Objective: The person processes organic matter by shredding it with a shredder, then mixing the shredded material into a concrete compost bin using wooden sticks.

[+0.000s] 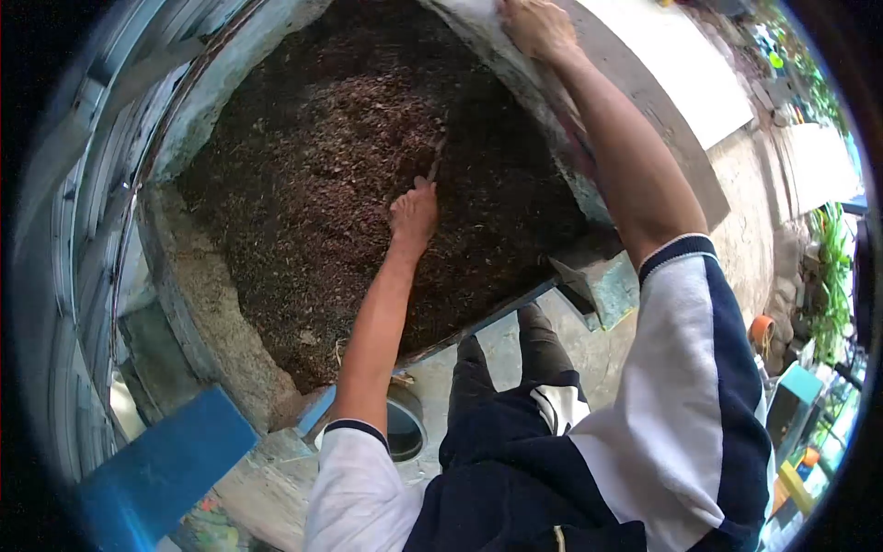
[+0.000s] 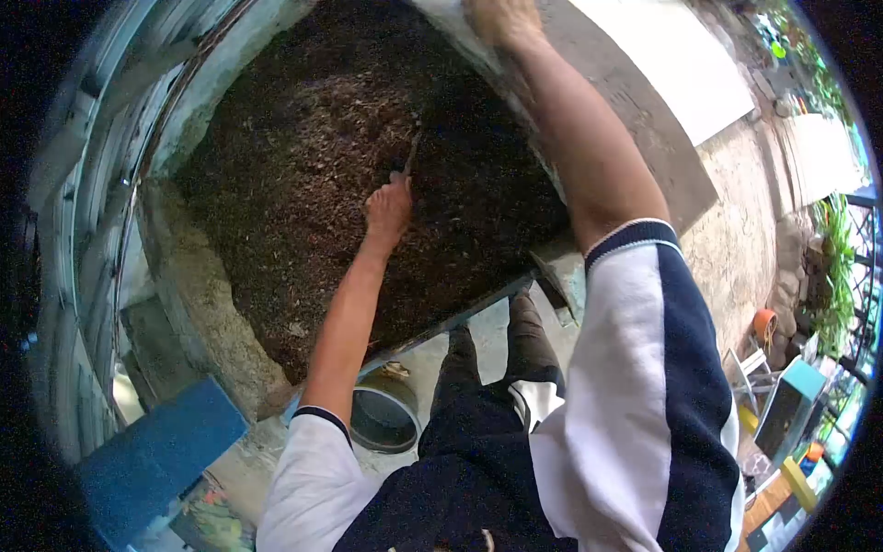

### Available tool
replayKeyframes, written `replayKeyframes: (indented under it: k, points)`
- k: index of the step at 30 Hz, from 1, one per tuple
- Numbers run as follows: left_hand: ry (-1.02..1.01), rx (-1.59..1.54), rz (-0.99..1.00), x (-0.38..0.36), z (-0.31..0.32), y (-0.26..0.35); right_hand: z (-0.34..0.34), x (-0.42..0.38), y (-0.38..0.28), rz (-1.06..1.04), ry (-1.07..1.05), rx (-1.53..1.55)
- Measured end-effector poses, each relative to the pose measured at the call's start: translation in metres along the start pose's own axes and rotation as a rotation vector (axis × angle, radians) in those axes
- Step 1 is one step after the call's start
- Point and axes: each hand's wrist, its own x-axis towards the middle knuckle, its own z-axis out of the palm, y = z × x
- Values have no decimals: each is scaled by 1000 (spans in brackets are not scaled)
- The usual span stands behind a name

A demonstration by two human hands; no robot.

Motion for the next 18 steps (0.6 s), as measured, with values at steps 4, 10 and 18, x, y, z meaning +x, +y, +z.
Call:
replayKeyframes:
  k: [4,10,18]
  points:
    - [168,97,44,-20,8,-78,-14,-7,22,2,27,-48]
    - [116,60,-251,-91,-21,-155,-24,-8,5,28,13,-65]
    - [-2,-10,-808,-223,-37,-256,-26,-8,5,49,5,-38]
